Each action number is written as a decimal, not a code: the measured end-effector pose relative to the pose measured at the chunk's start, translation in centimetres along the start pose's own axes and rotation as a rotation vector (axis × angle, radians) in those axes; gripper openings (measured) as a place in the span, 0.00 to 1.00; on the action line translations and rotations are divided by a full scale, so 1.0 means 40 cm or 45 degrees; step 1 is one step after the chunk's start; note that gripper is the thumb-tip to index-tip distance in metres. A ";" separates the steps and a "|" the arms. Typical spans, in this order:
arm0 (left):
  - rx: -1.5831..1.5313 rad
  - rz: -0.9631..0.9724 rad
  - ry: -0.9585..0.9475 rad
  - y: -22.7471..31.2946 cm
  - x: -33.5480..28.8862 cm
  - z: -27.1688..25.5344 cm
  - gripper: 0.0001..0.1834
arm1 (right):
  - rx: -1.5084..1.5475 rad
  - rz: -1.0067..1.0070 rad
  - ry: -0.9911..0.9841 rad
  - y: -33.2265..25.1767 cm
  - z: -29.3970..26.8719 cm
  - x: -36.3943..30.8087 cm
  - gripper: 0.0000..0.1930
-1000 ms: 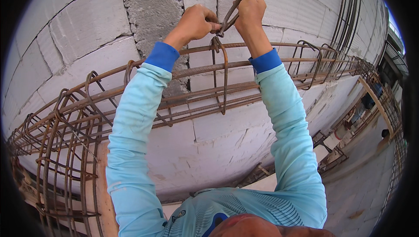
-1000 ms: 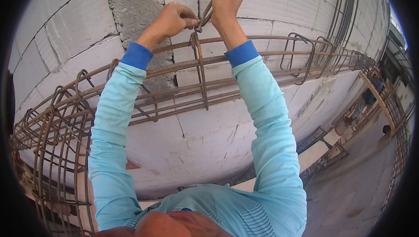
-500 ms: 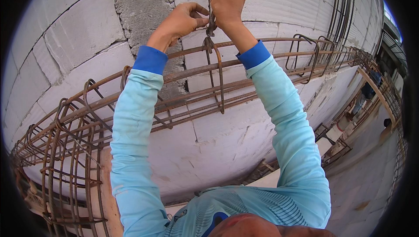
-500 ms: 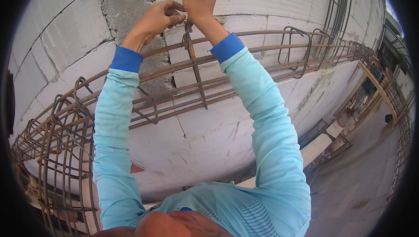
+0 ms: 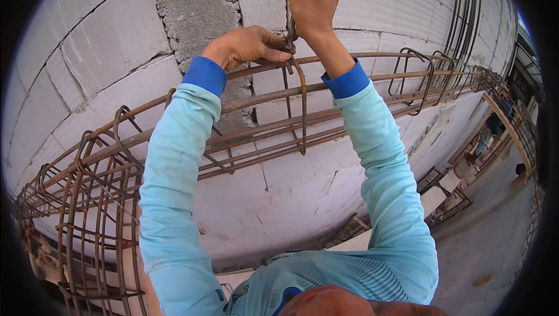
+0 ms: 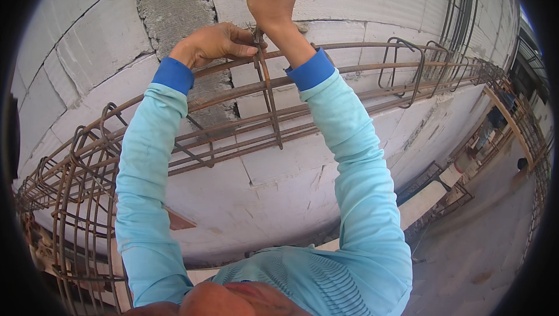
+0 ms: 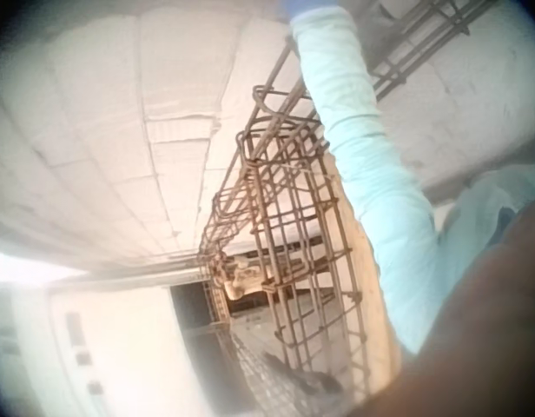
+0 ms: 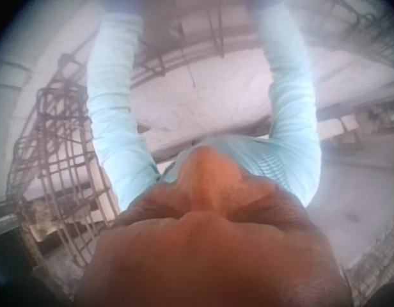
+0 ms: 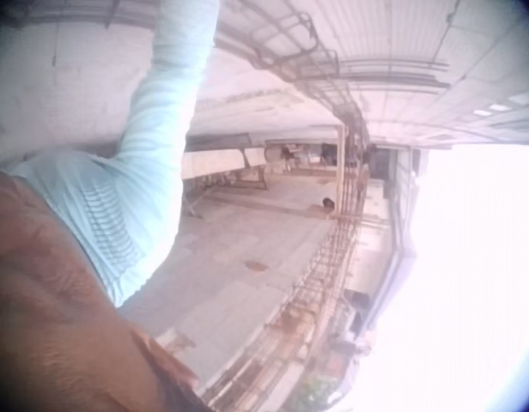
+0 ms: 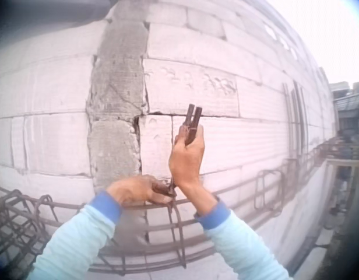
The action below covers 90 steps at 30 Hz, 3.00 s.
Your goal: The person uses a hammer to tap and align sections of a curved rebar cage against a white block wall. They then tie rebar intersections with wire using pliers, securing the structure in place.
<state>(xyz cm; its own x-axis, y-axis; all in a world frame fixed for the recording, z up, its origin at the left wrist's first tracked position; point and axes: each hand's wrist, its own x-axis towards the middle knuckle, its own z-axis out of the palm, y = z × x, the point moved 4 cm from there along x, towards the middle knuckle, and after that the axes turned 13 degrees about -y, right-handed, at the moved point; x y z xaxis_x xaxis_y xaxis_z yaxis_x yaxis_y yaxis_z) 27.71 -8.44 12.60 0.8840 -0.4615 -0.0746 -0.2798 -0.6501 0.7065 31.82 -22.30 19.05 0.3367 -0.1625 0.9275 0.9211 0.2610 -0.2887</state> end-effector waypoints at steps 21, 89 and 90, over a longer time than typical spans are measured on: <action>0.230 0.387 0.634 0.105 0.034 0.021 0.26 | -0.367 0.330 -0.336 0.011 0.014 0.047 0.34; 0.102 -0.104 0.577 -0.010 -0.026 0.065 0.18 | -0.046 0.973 -1.398 0.003 -0.127 -0.139 0.10; 0.080 -0.083 0.498 -0.012 -0.028 0.065 0.19 | -0.069 0.989 -1.376 0.003 -0.133 -0.140 0.10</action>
<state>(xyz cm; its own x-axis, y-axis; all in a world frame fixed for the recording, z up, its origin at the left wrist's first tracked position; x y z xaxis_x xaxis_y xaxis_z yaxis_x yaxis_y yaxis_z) 25.90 -9.17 10.52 0.9730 -0.1613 0.1648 -0.2304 -0.7115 0.6638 31.07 -26.44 12.56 0.4747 0.8488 0.2326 0.5770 -0.1005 -0.8105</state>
